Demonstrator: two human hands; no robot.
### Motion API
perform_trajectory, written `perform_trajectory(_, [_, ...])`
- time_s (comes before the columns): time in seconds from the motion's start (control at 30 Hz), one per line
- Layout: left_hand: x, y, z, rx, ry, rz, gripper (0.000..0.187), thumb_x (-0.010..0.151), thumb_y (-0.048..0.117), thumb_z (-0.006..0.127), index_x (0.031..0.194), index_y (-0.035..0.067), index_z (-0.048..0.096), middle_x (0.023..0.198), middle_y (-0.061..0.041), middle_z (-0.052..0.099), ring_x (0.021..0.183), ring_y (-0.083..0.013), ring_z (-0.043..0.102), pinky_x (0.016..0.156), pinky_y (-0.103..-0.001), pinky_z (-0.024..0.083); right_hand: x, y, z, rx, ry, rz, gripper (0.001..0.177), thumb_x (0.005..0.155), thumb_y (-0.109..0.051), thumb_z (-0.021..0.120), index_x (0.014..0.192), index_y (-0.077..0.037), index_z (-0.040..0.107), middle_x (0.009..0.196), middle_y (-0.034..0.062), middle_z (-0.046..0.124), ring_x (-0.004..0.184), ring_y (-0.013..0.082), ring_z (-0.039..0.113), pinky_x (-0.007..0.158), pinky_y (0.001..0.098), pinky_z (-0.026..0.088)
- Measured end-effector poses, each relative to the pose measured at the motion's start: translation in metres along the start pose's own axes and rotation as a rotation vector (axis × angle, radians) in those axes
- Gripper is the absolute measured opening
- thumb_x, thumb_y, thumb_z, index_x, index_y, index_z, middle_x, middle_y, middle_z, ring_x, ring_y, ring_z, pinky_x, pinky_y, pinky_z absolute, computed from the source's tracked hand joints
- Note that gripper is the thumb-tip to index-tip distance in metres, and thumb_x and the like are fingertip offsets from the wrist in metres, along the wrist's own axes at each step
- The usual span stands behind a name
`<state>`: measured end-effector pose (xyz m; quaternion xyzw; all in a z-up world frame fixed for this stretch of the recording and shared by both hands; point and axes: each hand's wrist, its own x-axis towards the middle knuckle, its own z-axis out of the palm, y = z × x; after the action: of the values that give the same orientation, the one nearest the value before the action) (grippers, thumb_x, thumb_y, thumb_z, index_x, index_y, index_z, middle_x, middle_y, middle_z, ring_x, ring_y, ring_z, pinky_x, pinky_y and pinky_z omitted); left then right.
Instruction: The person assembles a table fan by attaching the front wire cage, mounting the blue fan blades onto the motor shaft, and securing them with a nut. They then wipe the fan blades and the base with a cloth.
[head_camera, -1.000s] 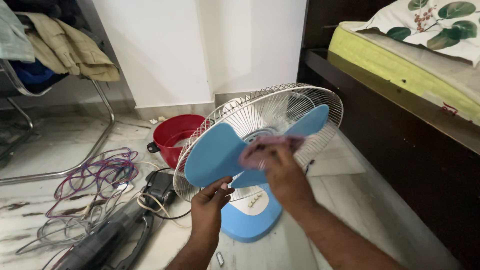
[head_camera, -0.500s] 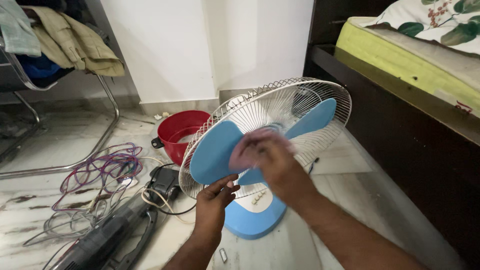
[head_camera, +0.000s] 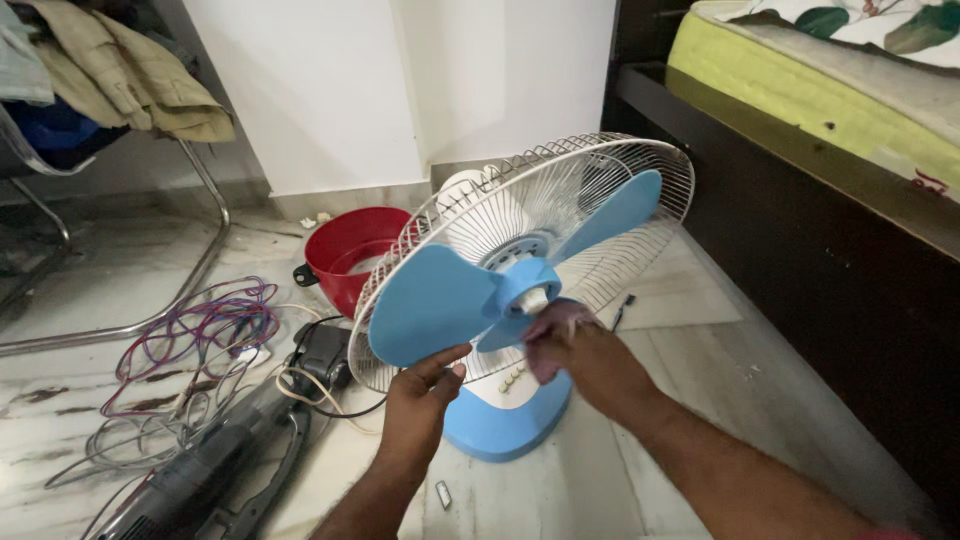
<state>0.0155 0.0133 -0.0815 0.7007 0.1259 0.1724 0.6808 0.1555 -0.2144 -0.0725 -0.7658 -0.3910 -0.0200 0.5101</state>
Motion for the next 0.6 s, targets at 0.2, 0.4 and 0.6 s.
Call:
perform_trajectory(0.2, [0.015, -0.069, -0.011, 0.357, -0.169, 0.01, 0.043, 0.086, 0.022, 0.074, 0.123, 0.0, 0.071, 0.115, -0.012, 0.075, 0.108, -0.0244, 0.069, 0.095, -0.036, 0.052, -0.016, 0.099, -0.019, -0.432, 0.313, 0.102, 0.035, 0.078, 0.004, 0.061, 0.111, -0.003, 0.07, 0.103, 0.0165, 0.071, 0.098, 0.0323, 0.067, 0.082, 0.0376, 0.054])
perform_trajectory(0.4, [0.004, -0.123, 0.014, 0.967, -0.18, -0.36, 0.114, 0.08, 0.052, 0.081, 0.157, -0.002, 0.017, 0.153, -0.028, 0.038, 0.141, -0.0451, 0.041, 0.114, -0.052, 0.042, -0.017, 0.088, 0.015, 0.174, 0.081, 0.611, 0.026, 0.089, 0.0, 0.062, 0.11, -0.002, 0.076, 0.085, 0.0151, 0.07, 0.071, 0.0243, 0.065, 0.061, 0.0411, 0.055])
perform_trajectory(0.6, [0.003, -0.107, 0.056, 1.004, -0.085, -0.486, 0.141, 0.072, 0.057, 0.092, 0.157, -0.004, -0.002, 0.163, -0.038, -0.001, 0.155, -0.0487, 0.007, 0.121, -0.055, 0.028, -0.02, 0.101, 0.068, 0.059, 0.04, 0.337, 0.03, 0.086, 0.004, 0.061, 0.112, -0.003, 0.072, 0.088, 0.0106, 0.069, 0.078, 0.018, 0.066, 0.072, 0.0347, 0.057])
